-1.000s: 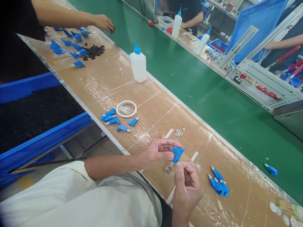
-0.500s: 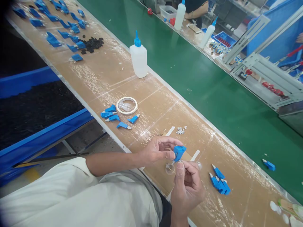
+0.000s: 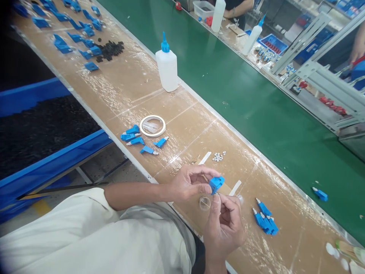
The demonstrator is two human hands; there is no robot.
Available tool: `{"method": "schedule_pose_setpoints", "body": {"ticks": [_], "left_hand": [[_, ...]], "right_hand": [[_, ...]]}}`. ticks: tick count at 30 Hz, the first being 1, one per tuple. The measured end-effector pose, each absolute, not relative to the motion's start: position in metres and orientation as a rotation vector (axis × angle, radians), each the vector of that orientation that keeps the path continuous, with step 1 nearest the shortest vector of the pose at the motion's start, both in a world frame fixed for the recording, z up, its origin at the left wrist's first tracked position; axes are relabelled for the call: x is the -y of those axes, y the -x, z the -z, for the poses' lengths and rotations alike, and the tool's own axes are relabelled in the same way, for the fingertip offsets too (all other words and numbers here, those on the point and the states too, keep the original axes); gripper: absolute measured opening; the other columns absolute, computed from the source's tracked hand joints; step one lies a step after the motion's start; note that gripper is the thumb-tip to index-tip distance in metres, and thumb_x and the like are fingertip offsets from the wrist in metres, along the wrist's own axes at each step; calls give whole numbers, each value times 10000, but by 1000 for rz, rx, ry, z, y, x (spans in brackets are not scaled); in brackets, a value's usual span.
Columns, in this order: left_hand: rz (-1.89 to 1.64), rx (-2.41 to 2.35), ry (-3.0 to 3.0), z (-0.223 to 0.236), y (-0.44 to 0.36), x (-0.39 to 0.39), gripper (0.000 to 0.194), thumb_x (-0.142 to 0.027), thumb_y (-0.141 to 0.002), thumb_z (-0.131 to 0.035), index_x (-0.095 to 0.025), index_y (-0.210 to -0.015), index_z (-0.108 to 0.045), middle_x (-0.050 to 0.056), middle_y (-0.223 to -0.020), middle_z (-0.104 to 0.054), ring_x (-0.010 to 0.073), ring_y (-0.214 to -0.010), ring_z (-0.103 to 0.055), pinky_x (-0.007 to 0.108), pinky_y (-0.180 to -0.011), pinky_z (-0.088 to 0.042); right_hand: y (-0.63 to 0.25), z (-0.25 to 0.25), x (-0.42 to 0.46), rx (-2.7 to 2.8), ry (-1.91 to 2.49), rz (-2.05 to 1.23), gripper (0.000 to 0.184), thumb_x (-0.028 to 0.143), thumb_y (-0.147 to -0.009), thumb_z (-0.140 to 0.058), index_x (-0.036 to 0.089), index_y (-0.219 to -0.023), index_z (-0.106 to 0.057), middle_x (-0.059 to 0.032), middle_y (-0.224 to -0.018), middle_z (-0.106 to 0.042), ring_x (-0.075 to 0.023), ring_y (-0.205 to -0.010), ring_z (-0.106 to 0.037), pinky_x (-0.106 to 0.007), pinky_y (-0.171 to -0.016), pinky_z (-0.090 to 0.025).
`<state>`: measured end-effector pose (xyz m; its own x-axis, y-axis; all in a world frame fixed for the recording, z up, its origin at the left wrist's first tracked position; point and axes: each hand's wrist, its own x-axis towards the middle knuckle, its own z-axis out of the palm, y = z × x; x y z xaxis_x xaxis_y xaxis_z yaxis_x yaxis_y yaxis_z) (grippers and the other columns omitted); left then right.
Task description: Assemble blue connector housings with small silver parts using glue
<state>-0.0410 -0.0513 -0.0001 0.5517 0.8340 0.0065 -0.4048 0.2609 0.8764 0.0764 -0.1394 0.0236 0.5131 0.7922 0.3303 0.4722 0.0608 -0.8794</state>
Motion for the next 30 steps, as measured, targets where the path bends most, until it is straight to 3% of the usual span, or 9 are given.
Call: {"method": "schedule_pose_setpoints", "body": {"ticks": [4,18,22,27,30], "left_hand": [[-929,-525,-1104,1,42,49,455,-432,-808,-786,-155,-1167,-750,107,-1007,-760,192,-924,-720,289,-867,-562],[-944,-514,-1257,11,45,46,408,-380,-830,-751,-132,-1154,-757,122,-995,-766,203,-930,-726,284,-851,-569],[-871,-496,-1222,7,45,45,438,-379,-816,-774,-135,-1178,-750,117,-993,-763,198,-936,-719,289,-873,-562],[-736,-429,-998,0,43,43,596,-514,-737,-842,-135,-1187,-744,104,-941,-756,174,-843,-709,274,-804,-557],[-661,-413,-931,-2,41,45,651,-562,-683,-867,-136,-1162,-754,90,-914,-750,155,-815,-702,257,-789,-548]], "right_hand": [[-80,-23,141,1184,1589,-326,77,238,-888,-732,195,-835,-696,7,-735,-563,-118,-591,-534,-253,-495,-396],[-79,-23,142,1099,1600,-520,196,328,-884,-734,177,-771,-677,22,-696,-570,-83,-492,-507,-228,-465,-410],[-91,-26,140,1032,1535,-726,176,326,-824,-795,180,-761,-717,11,-678,-589,-92,-496,-501,-229,-442,-406],[-108,-29,131,869,1398,-974,259,346,-692,-896,189,-655,-694,24,-578,-554,-75,-444,-438,-186,-359,-303],[-114,-28,127,787,1336,-1190,291,384,-625,-929,204,-758,-743,6,-616,-611,-77,-457,-440,-186,-373,-336]]}}
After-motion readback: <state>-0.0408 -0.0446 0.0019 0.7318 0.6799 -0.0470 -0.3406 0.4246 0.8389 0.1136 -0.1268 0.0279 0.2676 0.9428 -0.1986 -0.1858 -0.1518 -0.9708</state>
